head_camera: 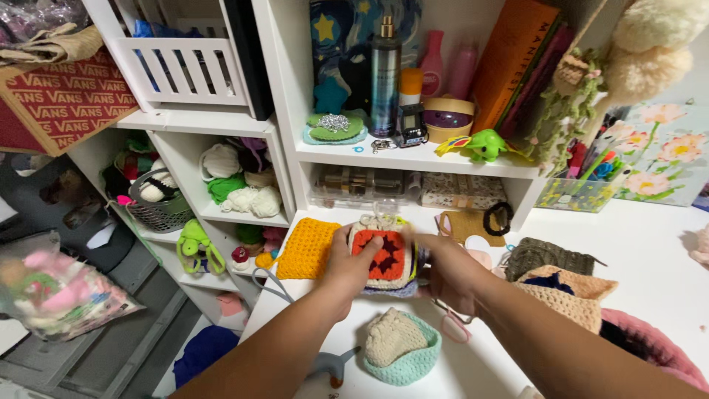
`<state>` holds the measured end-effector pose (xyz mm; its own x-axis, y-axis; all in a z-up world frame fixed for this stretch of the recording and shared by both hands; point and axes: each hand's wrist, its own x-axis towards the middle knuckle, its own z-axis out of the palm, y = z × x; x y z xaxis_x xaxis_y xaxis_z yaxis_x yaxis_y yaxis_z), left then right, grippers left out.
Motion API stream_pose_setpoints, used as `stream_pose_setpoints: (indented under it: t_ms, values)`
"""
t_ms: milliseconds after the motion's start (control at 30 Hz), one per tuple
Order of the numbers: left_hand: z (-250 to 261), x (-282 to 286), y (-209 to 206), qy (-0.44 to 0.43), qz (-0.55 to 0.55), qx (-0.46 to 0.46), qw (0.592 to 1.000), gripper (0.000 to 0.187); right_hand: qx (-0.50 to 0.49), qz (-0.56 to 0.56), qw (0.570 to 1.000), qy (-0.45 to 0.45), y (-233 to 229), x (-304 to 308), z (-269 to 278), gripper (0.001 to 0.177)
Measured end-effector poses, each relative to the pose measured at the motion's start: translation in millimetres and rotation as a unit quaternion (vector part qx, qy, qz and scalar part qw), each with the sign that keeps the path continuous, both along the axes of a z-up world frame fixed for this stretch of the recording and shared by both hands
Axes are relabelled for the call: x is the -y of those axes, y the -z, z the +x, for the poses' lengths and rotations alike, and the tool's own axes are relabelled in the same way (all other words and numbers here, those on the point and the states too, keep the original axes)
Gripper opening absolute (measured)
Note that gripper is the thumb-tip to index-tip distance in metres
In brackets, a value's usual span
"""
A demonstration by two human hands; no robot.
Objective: The person organizes small crocheted items on a white desk, picking up and placing them into a clear zippered bag. They handle several colorful crocheted pouches and a stuffed toy, arranging them on the desk and inside the bag.
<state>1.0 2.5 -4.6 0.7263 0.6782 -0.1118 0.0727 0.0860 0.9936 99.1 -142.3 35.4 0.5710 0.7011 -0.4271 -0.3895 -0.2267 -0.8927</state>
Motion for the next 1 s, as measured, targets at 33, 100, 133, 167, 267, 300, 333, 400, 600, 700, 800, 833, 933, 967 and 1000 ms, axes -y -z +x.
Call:
stream_pose_setpoints:
  t_ms: [33, 100, 133, 167, 267, 300, 333, 400, 600, 700, 800, 833, 933, 967, 1000]
  values:
    - [0.8, -3.5, 3.8, 0.005, -0.001, -0.025, 1.000, 0.064, 0.007, 0.000, 1.000, 0.009, 2.9, -4.2, 2.7, 0.044]
    - [0.9, -13.5, 9.2, 0.014, -0.003, -0.075, 0.997, 0.067, 0.021, 0.000, 0.999, 0.025, 11.6, -16.2, 8.5, 0.043]
    - [1.1, -19.8, 11.0, 0.007, 0.067, -0.093, 0.993, 0.065, 0.019, 0.001, 0.999, 0.043, 16.6, -22.5, 13.3, 0.044]
    - [1.0, -27.9, 11.6, 0.000, 0.137, -0.112, 0.984, 0.063, 0.016, 0.003, 0.998, 0.062, 20.9, -29.6, 19.6, 0.045]
    - [-19.7, -53.7, 16.4, 0.005, 0.377, -0.187, 0.907, 0.059, 0.031, -0.028, 0.994, 0.103, 33.9, -50.5, 37.6, 0.047]
    - [-27.7, -60.4, 18.5, 0.013, 0.458, -0.214, 0.863, 0.059, 0.040, -0.044, 0.992, 0.115, 38.8, -56.9, 42.9, 0.048]
    - [-33.8, -65.3, 20.9, 0.039, 0.464, -0.254, 0.847, 0.060, 0.043, -0.043, 0.992, 0.115, 44.3, -63.3, 46.6, 0.049]
    - [-45.2, -72.1, 26.9, 0.089, 0.474, -0.333, 0.811, 0.064, 0.049, -0.043, 0.991, 0.115, 55.0, -76.6, 52.1, 0.051]
    - [-39.6, -78.7, 41.1, 0.116, 0.488, -0.364, 0.785, 0.067, 0.151, -0.152, 0.970, 0.118, 74.9, -104.0, 57.7, 0.061]
    - [-34.4, -79.4, 41.8, 0.100, 0.502, -0.343, 0.788, 0.069, 0.334, -0.224, 0.912, 0.077, 75.9, -109.5, 59.6, 0.067]
    - [-30.6, -85.1, 39.5, 0.154, 0.473, -0.398, 0.770, 0.090, 0.335, -0.233, 0.911, 0.065, 73.8, -106.9, 60.0, 0.070]
    - [-30.3, -87.8, 40.5, 0.151, 0.484, -0.380, 0.774, 0.088, 0.351, -0.229, 0.906, 0.059, 73.3, -105.0, 58.7, 0.070]
    - [-25.9, -101.3, 46.5, 0.128, 0.521, -0.328, 0.778, 0.080, 0.368, -0.219, 0.902, 0.045, 69.5, -96.4, 55.8, 0.071]
    - [-24.1, -104.1, 50.6, 0.114, 0.534, -0.315, 0.776, 0.077, 0.352, -0.216, 0.910, 0.042, 68.5, -93.7, 53.8, 0.072]
    - [-21.9, -107.9, 54.0, 0.098, 0.549, -0.302, 0.773, 0.074, 0.337, -0.212, 0.916, 0.040, 67.2, -91.8, 52.1, 0.074]
